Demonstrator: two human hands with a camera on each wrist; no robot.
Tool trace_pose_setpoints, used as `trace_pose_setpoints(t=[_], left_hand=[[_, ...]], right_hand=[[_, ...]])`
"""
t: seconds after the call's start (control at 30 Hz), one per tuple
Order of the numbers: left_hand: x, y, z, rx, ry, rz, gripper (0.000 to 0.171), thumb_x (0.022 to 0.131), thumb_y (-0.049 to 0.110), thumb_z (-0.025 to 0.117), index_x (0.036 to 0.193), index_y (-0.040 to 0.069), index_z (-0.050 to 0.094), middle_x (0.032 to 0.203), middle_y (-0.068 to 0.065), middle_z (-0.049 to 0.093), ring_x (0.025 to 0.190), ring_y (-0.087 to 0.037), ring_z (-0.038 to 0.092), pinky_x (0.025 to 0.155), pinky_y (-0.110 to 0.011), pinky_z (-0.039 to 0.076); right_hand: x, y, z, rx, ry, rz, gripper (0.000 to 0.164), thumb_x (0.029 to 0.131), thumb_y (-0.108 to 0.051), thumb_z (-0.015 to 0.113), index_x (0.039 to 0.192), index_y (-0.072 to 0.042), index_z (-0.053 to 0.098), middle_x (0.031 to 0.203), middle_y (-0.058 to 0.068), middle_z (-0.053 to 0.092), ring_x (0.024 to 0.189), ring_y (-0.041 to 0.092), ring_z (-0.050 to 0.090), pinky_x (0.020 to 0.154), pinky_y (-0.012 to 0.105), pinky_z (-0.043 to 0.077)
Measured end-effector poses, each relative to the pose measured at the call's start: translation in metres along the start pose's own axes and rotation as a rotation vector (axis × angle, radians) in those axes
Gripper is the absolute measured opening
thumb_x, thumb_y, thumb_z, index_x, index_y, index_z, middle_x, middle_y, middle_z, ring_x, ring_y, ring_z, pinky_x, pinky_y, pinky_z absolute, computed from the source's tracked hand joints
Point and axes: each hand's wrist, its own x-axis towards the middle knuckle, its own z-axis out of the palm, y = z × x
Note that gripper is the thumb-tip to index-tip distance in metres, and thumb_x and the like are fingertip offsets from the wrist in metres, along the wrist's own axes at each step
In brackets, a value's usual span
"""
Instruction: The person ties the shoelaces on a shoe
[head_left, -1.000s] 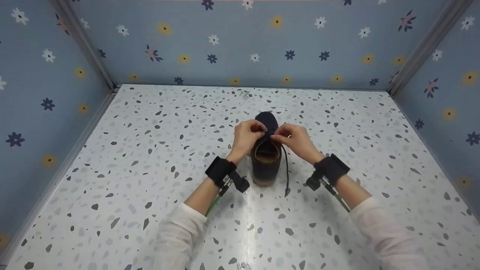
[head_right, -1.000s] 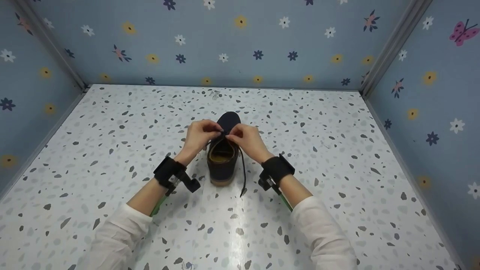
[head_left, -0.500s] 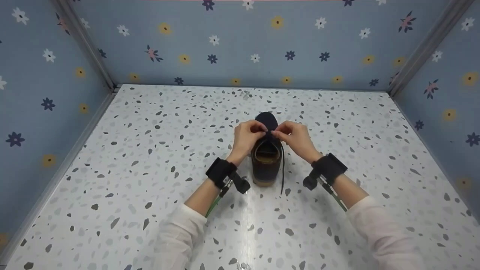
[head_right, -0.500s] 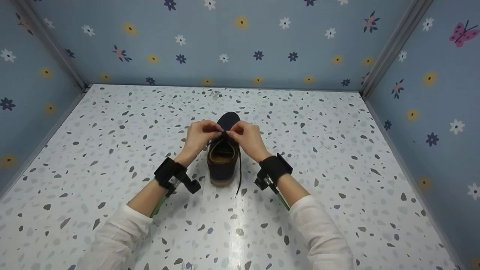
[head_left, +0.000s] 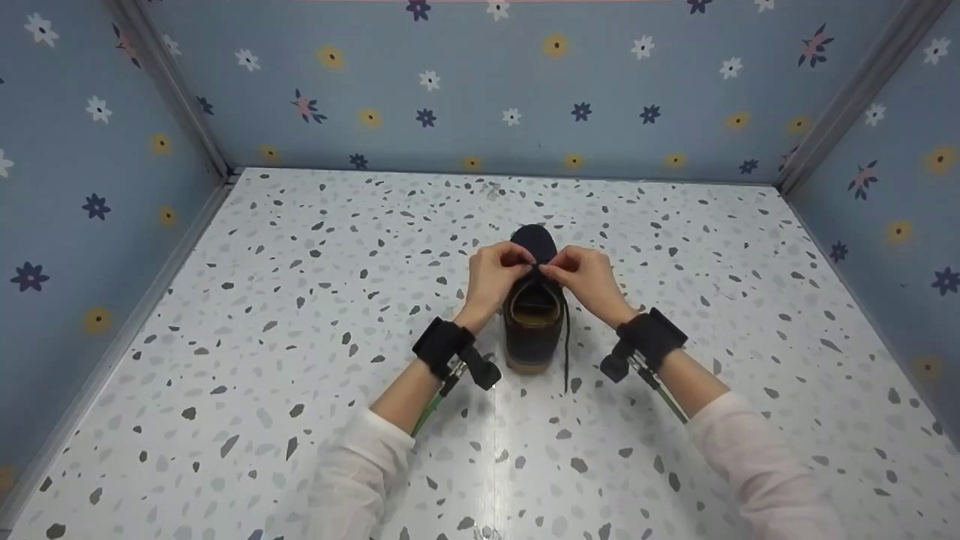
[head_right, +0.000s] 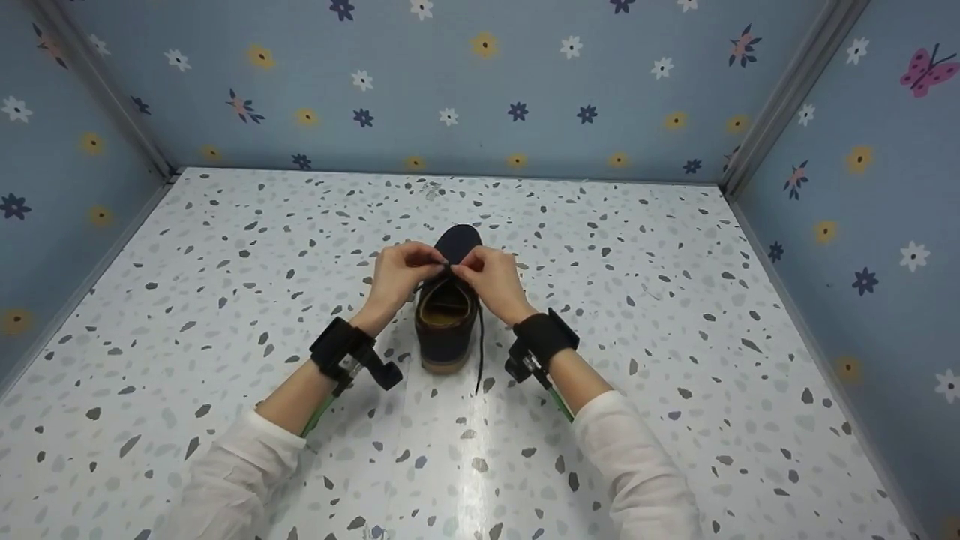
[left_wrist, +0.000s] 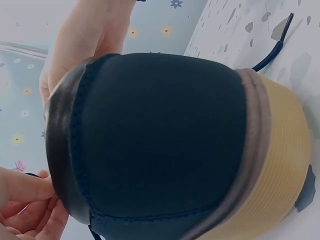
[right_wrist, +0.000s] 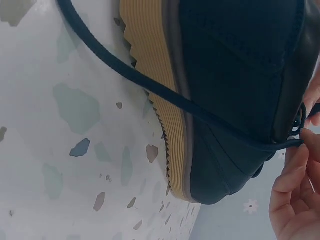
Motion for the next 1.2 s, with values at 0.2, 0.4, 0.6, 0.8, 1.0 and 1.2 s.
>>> trace_pose_setpoints(t=[0.2, 0.4, 0.6, 0.8, 1.0, 1.2], left_hand=[[0.001, -0.003, 0.005, -0.006, 0.039, 0.006, 0.018, 0.052, 0.008, 0.062, 0.059, 0.021, 0.053, 0.057, 0.012, 0.049, 0.051, 0.000, 0.043, 0.050, -0.016, 0.033], [-0.004, 0.010, -0.003, -0.044, 0.020, 0.009, 0.016, 0.054, 0.008, 0.061, 0.060, 0.020, 0.054, 0.058, 0.010, 0.049, 0.052, 0.000, 0.043, 0.051, -0.016, 0.033], [-0.011, 0.036, -0.022, -0.082, -0.048, -0.003, 0.008, 0.057, 0.008, 0.060, 0.063, 0.012, 0.056, 0.061, 0.004, 0.052, 0.055, -0.005, 0.046, 0.052, -0.018, 0.034], [-0.010, 0.033, -0.019, -0.089, -0.026, -0.001, 0.010, 0.056, 0.007, 0.060, 0.062, 0.013, 0.056, 0.060, 0.006, 0.052, 0.054, -0.003, 0.045, 0.052, -0.016, 0.034], [-0.004, 0.005, 0.001, -0.041, 0.039, 0.036, 0.013, 0.054, 0.012, 0.062, 0.059, 0.020, 0.053, 0.058, 0.012, 0.049, 0.052, 0.001, 0.044, 0.051, -0.015, 0.033], [-0.009, 0.025, -0.013, -0.083, -0.016, 0.017, 0.009, 0.055, 0.010, 0.061, 0.061, 0.013, 0.055, 0.060, 0.006, 0.051, 0.055, -0.003, 0.045, 0.053, -0.016, 0.034]], right_hand=[[0.001, -0.001, 0.002, -0.062, -0.006, 0.034, 0.013, 0.063, -0.025, 0.054, 0.066, -0.012, 0.052, 0.059, -0.004, 0.049, 0.051, 0.006, 0.044, 0.045, 0.021, 0.036], [0.001, 0.001, 0.003, -0.083, -0.019, -0.022, 0.015, 0.065, -0.022, 0.053, 0.075, -0.011, 0.052, 0.064, -0.004, 0.050, 0.055, 0.006, 0.044, 0.048, 0.021, 0.035], [0.001, 0.003, 0.004, -0.143, -0.068, -0.114, 0.016, 0.068, -0.021, 0.049, 0.082, -0.015, 0.054, 0.073, -0.007, 0.051, 0.061, 0.003, 0.043, 0.052, 0.020, 0.033], [0.002, 0.005, 0.006, -0.179, -0.050, -0.146, 0.012, 0.069, -0.022, 0.049, 0.076, -0.015, 0.054, 0.070, -0.009, 0.049, 0.061, 0.004, 0.041, 0.053, 0.020, 0.032], [0.002, 0.005, 0.010, -0.237, -0.021, -0.119, 0.009, 0.068, -0.023, 0.049, 0.071, -0.015, 0.049, 0.064, -0.008, 0.045, 0.056, 0.004, 0.040, 0.050, 0.019, 0.031], [0.002, 0.003, 0.013, -0.330, -0.018, -0.083, 0.011, 0.070, -0.024, 0.046, 0.073, -0.014, 0.042, 0.064, -0.005, 0.042, 0.056, 0.006, 0.039, 0.048, 0.020, 0.032]])
